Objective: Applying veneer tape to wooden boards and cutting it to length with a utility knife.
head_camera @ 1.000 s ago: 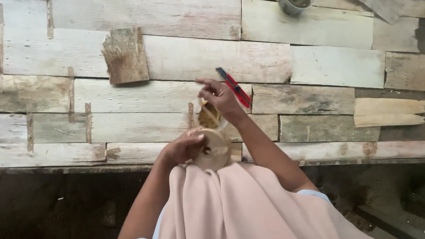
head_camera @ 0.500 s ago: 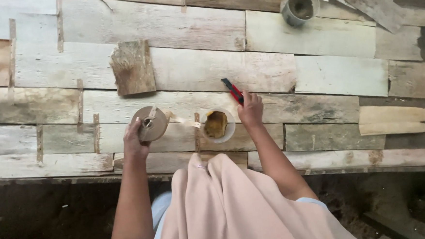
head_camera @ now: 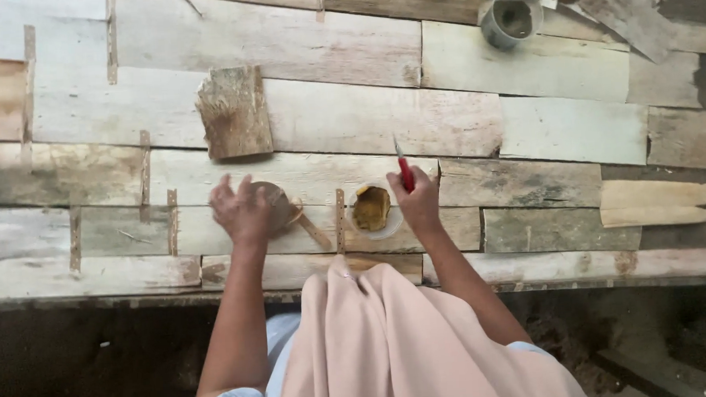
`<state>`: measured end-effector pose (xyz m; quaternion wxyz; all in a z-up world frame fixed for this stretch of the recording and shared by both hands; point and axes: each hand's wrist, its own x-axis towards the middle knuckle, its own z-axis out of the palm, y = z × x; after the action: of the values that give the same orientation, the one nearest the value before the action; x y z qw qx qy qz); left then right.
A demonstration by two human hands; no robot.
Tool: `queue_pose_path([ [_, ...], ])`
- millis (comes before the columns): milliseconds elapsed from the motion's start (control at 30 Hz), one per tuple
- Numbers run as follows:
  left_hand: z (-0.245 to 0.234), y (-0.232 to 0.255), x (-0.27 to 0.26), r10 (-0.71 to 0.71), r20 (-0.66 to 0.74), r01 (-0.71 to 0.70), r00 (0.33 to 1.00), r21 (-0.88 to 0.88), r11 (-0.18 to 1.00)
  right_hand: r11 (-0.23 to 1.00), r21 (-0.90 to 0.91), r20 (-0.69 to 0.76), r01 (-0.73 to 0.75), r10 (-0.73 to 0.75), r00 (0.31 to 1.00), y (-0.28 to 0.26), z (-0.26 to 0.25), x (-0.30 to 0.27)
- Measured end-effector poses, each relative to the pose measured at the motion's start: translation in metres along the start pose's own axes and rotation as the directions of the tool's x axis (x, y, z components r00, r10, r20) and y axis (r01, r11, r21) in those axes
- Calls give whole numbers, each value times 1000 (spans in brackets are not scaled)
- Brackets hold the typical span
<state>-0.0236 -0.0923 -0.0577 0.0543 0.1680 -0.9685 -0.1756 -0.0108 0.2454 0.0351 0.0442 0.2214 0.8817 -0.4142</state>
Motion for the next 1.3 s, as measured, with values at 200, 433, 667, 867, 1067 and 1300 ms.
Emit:
queue_pose_path([
  [200, -11, 56, 5, 313, -12, -305, 950, -261, 916, 936, -102, -215, 336, -350, 912, -55, 21, -48],
  [433, -31, 101, -10, 498, 52, -375, 865, -592, 713, 999, -46, -155, 24, -30, 987, -28, 46, -72],
  [667, -64, 152, -25, 542, 223, -230, 811, -729, 645, 999, -44, -249, -3, -8, 968, -5, 17, -72],
  [867, -69, 226, -78, 539, 207, -205, 817, -769, 606, 994, 78, -209, 71, -53, 977, 32, -35, -57],
  [1067, -11, 277, -157, 543, 409, -164, 733, -670, 725, 992, 117, -253, 49, -18, 967, 94, -126, -44],
  [1300, 63, 309, -235, 529, 574, -316, 626, -433, 844, 1000, 23, -217, 16, -10, 976, 190, -196, -30],
])
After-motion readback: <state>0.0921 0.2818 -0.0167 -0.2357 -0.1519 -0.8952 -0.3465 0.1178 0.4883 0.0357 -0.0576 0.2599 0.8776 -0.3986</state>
